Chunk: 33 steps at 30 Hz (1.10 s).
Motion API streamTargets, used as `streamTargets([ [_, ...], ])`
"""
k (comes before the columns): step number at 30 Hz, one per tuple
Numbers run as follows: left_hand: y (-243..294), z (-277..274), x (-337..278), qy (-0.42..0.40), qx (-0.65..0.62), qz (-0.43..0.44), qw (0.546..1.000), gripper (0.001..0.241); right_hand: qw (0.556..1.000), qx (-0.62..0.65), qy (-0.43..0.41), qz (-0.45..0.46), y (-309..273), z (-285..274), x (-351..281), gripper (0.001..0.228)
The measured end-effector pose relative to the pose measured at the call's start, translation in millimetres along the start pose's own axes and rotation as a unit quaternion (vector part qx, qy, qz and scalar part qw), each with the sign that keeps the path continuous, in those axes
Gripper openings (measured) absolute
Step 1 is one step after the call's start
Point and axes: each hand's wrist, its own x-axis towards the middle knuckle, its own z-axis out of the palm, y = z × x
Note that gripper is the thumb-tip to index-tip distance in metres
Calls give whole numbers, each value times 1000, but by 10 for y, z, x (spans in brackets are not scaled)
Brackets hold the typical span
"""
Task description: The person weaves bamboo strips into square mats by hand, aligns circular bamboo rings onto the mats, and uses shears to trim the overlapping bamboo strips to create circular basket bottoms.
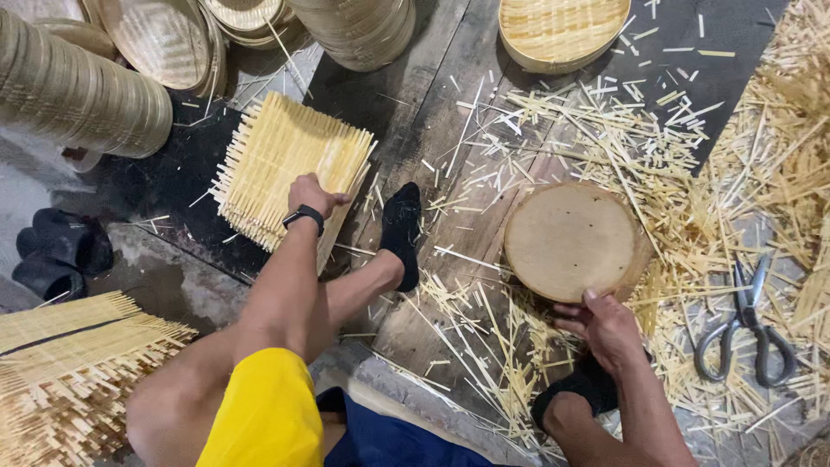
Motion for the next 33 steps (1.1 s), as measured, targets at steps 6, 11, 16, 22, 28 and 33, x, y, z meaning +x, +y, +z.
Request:
streamTargets([
  [6, 62, -405, -212, 171, -109, 111, 973, 23, 998, -34, 57, -23, 119, -254, -80, 41],
  [11, 972, -449, -1242, 354, -217, 256, 873, 22, 970, -8, 163, -180, 31, -582, -113, 45],
  [16, 2162, 508, -2473, -17, -165, 589, 791, 17, 971, 172, -3, -167, -403, -584, -37, 49],
  [22, 2334, 1053, -2583, -20, -210, 664, 718, 31, 964, -148, 145, -169, -593, -332, 100, 30],
  [28, 2498, 752, -1580, -133, -396, 100, 903, 66, 957, -158, 178, -167, -584, -206, 102, 29],
  [33, 2422, 855, -1326, -282, -493, 88, 818, 37, 959, -130, 182, -175, -518, -240, 187, 30],
])
